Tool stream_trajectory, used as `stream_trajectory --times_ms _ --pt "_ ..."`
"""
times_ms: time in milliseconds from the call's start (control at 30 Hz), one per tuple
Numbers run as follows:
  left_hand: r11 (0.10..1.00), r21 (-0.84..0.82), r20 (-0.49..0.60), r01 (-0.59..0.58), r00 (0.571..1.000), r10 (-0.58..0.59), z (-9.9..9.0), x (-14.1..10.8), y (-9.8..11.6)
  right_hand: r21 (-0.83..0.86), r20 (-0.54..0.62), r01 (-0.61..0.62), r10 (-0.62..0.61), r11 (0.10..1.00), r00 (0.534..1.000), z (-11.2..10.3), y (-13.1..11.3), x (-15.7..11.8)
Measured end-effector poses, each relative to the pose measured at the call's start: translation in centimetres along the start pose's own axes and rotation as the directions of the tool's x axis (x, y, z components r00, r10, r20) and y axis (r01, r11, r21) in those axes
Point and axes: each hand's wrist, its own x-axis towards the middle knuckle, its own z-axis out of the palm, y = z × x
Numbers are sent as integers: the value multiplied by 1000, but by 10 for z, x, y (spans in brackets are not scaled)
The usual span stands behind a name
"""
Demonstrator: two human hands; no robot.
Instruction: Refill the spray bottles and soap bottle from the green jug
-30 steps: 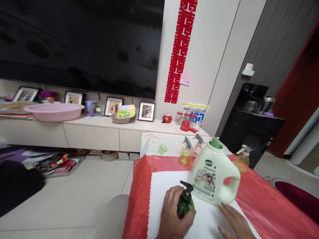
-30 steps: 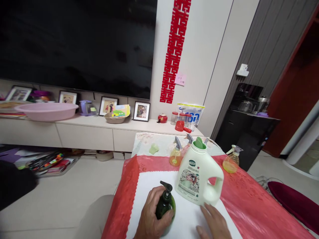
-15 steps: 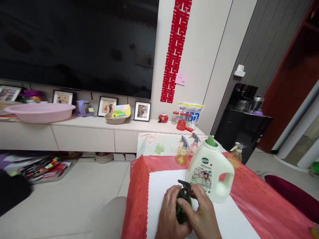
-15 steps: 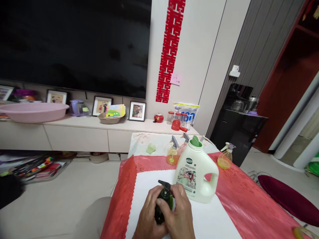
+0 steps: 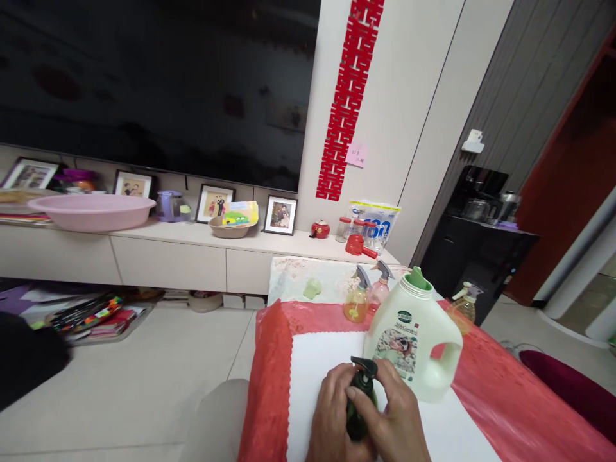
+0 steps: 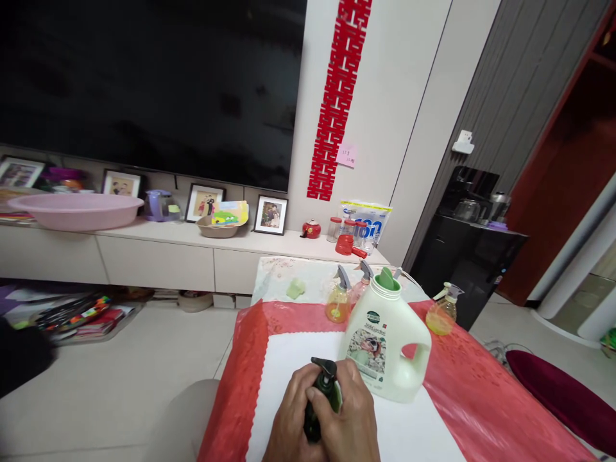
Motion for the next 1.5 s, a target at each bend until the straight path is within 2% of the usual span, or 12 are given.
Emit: stream_trajectory --times_ms 167,300,367,533,633,767,867,1100,1200,1333,1433,1500 --pt "1000 -2 -93 13 996 -13 6 -1 0 13 95 -40 39 999 995 -5 15 -6" --pt "996 39 -26 -74 997 75 -1 1 -2 55 213 -61 48 997 976 -8 27 -11" --pt "997 27 -11 -73 997 73 -2 2 -1 77 238 -55 35 995 971 -9 27 -12" --pt "1000 -5 -113 -16 993 15 7 -1 -2 36 165 8 -14 999 986 -9 18 -7" --pt "1000 -15 -104 -18 994 17 10 -3 -5 -41 95 13 -9 999 995 -5 19 -5" --pt "1000 -13 -97 -10 995 9 9 -4 -6 -86 87 -24 32 996 996 0 24 -6" --pt "1000 -3 -105 -10 994 10 8 -4 -5 -56 128 -76 83 996 988 -3 26 -9" --pt "1000 -15 -121 -21 992 19 7 0 1 147 300 -203 152 968 942 -11 25 -11" --pt "999 26 -88 -40 995 42 2 1 0 171 276 -270 218 947 936 -5 24 -10" --pt "989 78 -17 -122 992 124 -6 3 -1 200 162 -330 302 922 940 -1 14 -7" --pt "986 33 -28 -164 986 165 -9 7 4 191 149 -337 312 922 938 -7 4 -2" --pt "989 0 -20 -146 989 146 -10 8 7 172 144 -317 294 933 945 -12 -1 2"
